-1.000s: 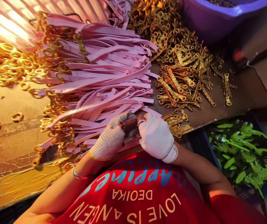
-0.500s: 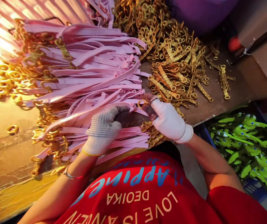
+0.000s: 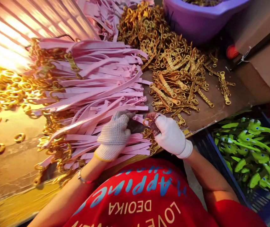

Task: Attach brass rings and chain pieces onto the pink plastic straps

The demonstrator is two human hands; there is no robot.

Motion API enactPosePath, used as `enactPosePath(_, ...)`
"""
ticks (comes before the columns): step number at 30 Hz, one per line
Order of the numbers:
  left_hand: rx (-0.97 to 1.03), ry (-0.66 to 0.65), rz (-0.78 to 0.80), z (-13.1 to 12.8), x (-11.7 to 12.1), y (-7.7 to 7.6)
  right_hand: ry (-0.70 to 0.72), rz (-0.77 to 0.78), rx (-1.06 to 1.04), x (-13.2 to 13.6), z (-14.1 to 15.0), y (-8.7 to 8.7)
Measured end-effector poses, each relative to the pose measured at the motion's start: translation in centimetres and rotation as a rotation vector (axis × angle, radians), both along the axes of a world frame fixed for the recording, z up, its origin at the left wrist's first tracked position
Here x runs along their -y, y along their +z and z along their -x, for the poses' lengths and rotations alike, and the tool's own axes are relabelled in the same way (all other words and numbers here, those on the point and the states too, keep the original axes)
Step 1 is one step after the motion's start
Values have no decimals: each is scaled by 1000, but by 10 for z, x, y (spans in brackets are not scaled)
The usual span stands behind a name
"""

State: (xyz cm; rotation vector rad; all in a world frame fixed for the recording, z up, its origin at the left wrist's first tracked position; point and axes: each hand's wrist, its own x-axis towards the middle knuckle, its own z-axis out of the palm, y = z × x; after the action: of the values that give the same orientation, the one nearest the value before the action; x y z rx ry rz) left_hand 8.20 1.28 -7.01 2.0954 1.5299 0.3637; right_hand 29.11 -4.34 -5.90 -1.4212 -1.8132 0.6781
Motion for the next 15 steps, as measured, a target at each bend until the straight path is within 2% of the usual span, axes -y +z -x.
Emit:
enactPosePath(2, 195, 44, 118, 13, 7, 11, 32, -12, 26, 5, 7, -1)
enactPosePath(6, 580, 199, 653, 33, 27, 33, 133, -24, 25, 9, 27, 2)
enactPosePath(8, 692, 225, 784, 36, 35, 39, 174, -3, 69, 9, 35, 4)
enactPosePath(12, 739, 220, 803, 32, 42, 38, 212, 41, 283, 9, 47, 6)
enactPosePath(15, 628, 206, 665, 32, 43, 33, 225, 52, 492, 10, 53, 6)
